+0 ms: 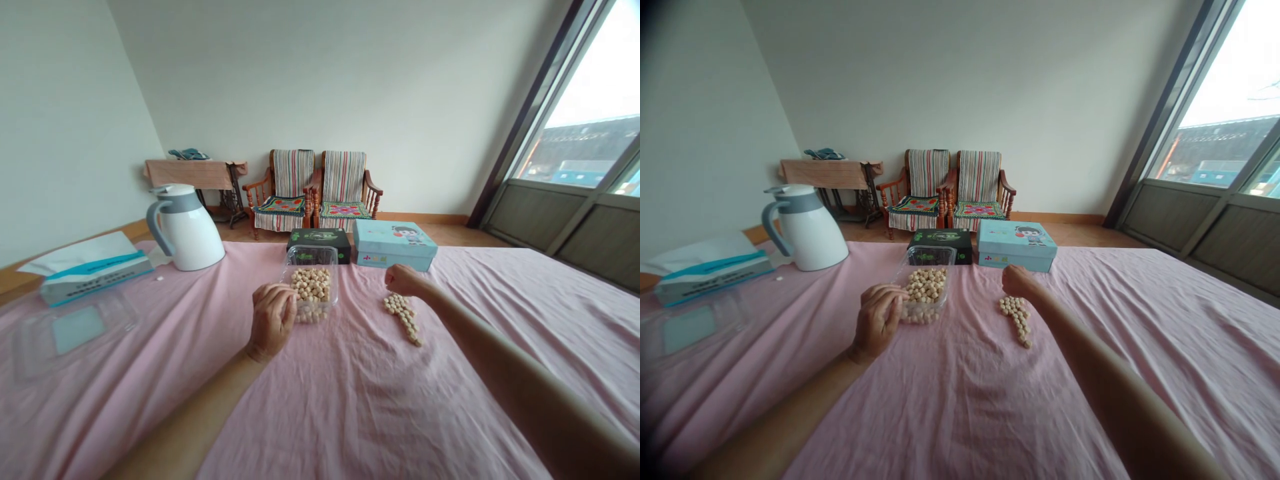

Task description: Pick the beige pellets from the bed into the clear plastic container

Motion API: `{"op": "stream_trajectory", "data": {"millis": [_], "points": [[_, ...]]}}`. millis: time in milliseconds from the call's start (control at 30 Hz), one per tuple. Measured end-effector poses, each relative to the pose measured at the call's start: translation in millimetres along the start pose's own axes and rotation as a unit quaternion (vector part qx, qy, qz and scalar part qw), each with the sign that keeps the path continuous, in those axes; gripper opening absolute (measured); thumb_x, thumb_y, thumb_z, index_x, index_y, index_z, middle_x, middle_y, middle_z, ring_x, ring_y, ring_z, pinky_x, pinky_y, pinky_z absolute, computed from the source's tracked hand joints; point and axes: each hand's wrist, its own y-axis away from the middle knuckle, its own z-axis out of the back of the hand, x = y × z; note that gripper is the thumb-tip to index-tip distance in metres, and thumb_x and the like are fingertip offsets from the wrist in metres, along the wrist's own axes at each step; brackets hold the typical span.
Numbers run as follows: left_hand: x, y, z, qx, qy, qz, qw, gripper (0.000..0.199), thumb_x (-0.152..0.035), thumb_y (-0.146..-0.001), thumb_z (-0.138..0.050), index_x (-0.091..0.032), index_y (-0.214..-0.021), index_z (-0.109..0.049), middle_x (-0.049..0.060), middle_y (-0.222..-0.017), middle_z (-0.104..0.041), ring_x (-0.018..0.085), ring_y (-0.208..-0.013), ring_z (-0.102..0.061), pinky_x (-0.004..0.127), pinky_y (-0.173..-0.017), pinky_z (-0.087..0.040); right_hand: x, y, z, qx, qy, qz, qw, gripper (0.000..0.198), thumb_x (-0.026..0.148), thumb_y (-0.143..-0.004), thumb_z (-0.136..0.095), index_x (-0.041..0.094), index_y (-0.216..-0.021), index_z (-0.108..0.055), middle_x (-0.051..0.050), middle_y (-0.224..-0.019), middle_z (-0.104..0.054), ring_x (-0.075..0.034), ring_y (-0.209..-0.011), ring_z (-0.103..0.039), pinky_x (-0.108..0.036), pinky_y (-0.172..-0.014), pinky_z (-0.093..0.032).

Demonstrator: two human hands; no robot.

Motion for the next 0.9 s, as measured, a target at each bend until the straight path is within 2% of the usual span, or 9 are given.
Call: {"op": "stream_trajectory", "data": {"millis": [133,367,467,567,667,733,833,900], "points": [[1.0,0.2,-0.7,0.001,0.0,-0.002,1.0,0.019,-0.019,-0.088,-0.042,-0.018,-0.083,-0.061,0.005,-0.085,-0.064,0.02,-0.092,-0.056,0.04,-0.091,-0.039,-11.7,-1.2,-8.3,0.02,0.015,-0.015,1.0,0.007,0.009,-0.062,-0.063,0.012,-0.065,-0.068,-0.008,-0.069,-0.066,-0.017,-0.067,-0.06,-0.023,-0.055,-0.034],[0.0,0.7,0.8,0.002,-0.005,-0.002,1.0,0.019,-0.019,-0.088,-0.042,-0.019,-0.081,-0.059,0.005,-0.084,-0.064,0.02,-0.092,-0.056,0.04,-0.09,-0.039,-13.8,-9.9,-20.3,-0.014,0.012,-0.036,0.999,0.012,0.002,-0.059,-0.059,0.013,-0.059,-0.064,-0.007,-0.066,-0.063,-0.018,-0.071,-0.059,-0.023,-0.059,-0.036],[-0.8,0.4,1.5,0.003,-0.005,-0.001,1.0,0.019,-0.02,-0.088,-0.042,-0.018,-0.08,-0.059,0.005,-0.084,-0.064,0.02,-0.092,-0.057,0.04,-0.09,-0.04,-5.2,-10.1,-15.8,-0.044,-0.004,-0.043,0.998,0.012,0.006,-0.062,-0.057,0.014,-0.065,-0.065,-0.007,-0.071,-0.065,-0.017,-0.072,-0.06,-0.022,-0.059,-0.037],[-0.7,0.2,1.5,0.005,-0.004,0.001,1.0,0.019,-0.02,-0.089,-0.041,-0.018,-0.08,-0.059,0.005,-0.084,-0.064,0.02,-0.092,-0.057,0.04,-0.09,-0.039,21.9,-8.2,-4.5,-0.111,-0.119,0.005,0.987,0.015,0.011,-0.065,-0.057,0.017,-0.075,-0.067,-0.003,-0.075,-0.068,-0.014,-0.072,-0.061,-0.021,-0.062,-0.04],[-0.2,0.2,1.4,0.008,-0.004,0.003,1.0,0.02,-0.021,-0.089,-0.041,-0.018,-0.08,-0.059,0.005,-0.085,-0.064,0.02,-0.092,-0.056,0.04,-0.091,-0.039,60.7,-8.1,4.6,-0.12,-0.25,0.126,0.953,0.016,0.015,-0.066,-0.058,0.017,-0.08,-0.067,-0.001,-0.072,-0.067,-0.012,-0.067,-0.06,-0.02,-0.061,-0.043],[-0.1,0.3,1.6,0.013,-0.006,0.005,1.0,0.021,-0.021,-0.089,-0.04,-0.019,-0.08,-0.059,0.006,-0.085,-0.064,0.02,-0.092,-0.057,0.041,-0.09,-0.039,82.8,-9.8,7.0,-0.129,-0.317,0.172,0.924,0.017,0.018,-0.069,-0.059,0.016,-0.083,-0.066,-0.001,-0.074,-0.068,-0.012,-0.067,-0.06,-0.02,-0.061,-0.044],[-0.5,0.4,2.3,0.019,-0.007,0.007,1.0,0.022,-0.021,-0.089,-0.04,-0.018,-0.079,-0.059,0.006,-0.085,-0.064,0.02,-0.09,-0.057,0.04,-0.09,-0.04,95.9,-11.2,8.2,-0.138,-0.377,0.195,0.895,0.022,0.019,-0.072,-0.058,0.016,-0.092,-0.064,-0.002,-0.083,-0.07,-0.011,-0.071,-0.063,-0.02,-0.064,-0.046],[-0.9,0.4,2.5,0.019,-0.006,0.007,1.0,0.021,-0.021,-0.089,-0.04,-0.018,-0.08,-0.06,0.005,-0.085,-0.064,0.02,-0.091,-0.057,0.04,-0.09,-0.04,88.9,-8.9,9.3,-0.141,-0.343,0.179,0.911,0.022,0.016,-0.073,-0.055,0.016,-0.093,-0.065,-0.001,-0.082,-0.07,-0.011,-0.072,-0.063,-0.02,-0.064,-0.045]]}}
